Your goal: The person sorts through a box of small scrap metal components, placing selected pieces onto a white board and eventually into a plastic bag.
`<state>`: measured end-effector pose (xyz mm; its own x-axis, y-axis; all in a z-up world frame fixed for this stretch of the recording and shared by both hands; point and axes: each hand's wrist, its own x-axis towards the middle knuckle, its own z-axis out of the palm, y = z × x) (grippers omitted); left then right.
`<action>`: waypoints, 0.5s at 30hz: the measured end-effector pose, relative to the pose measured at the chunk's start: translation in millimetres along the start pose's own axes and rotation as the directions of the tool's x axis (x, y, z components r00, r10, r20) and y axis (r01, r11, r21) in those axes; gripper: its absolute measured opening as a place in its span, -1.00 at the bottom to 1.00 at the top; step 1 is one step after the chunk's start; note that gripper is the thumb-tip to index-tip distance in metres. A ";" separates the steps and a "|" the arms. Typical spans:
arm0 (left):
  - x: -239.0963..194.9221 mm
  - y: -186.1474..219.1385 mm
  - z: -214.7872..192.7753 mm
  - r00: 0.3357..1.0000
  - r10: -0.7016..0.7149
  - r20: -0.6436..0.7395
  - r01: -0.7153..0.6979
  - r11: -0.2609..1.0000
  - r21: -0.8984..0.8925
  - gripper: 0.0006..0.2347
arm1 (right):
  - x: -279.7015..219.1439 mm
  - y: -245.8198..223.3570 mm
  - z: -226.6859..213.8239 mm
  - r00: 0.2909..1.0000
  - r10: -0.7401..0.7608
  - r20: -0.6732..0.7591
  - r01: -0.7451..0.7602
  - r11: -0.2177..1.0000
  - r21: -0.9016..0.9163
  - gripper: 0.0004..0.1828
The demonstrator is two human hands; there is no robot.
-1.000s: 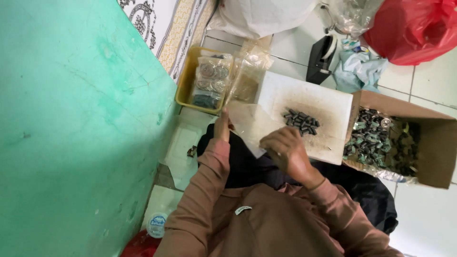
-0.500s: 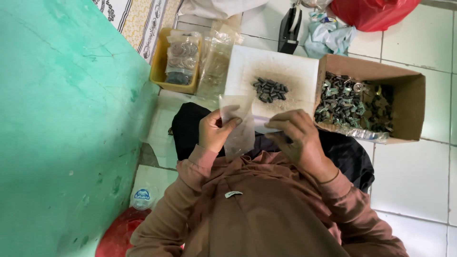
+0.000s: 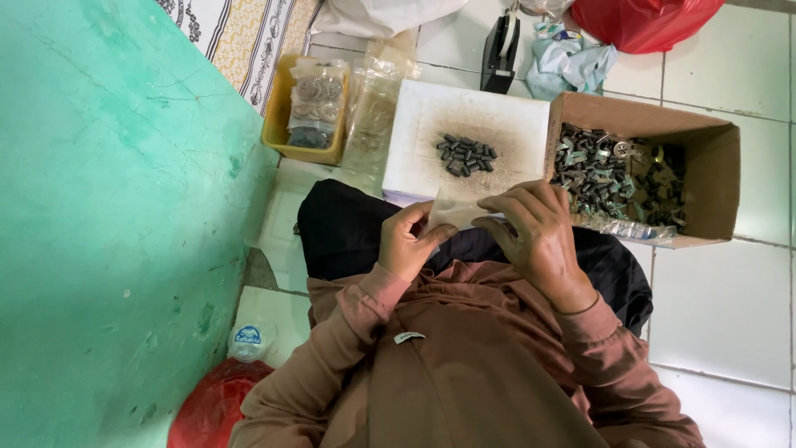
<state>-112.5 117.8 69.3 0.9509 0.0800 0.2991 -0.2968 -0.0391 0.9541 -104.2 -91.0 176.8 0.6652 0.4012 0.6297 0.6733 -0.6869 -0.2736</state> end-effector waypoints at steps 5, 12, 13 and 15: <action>12.2 29.4 -5.5 0.978 0.204 0.037 -0.208 0.957 0.202 -0.57 | 4.8 3.1 -6.3 0.988 0.056 0.147 -0.061 0.998 0.032 -0.88; 10.6 95.3 -14.1 0.785 0.487 0.382 -0.598 0.435 0.673 -0.61 | 12.3 -0.4 2.5 0.939 -0.221 0.265 0.227 0.974 0.006 -0.84; 15.5 94.6 -19.0 0.790 0.481 0.380 -0.592 0.438 0.677 -0.61 | 11.8 -0.3 4.2 0.937 -0.222 0.269 0.227 0.974 0.013 -0.84; 29.8 91.8 -27.1 0.655 0.624 0.427 -0.700 0.288 0.653 -0.73 | 10.5 1.4 6.7 0.927 -0.240 0.287 0.239 0.970 0.039 -0.81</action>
<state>-113.8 143.6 166.2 0.4752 -0.3972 0.7851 -0.6939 -0.7178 0.0568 -94.1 -83.6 178.2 0.5479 0.7107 0.4412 0.8248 -0.5470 -0.1432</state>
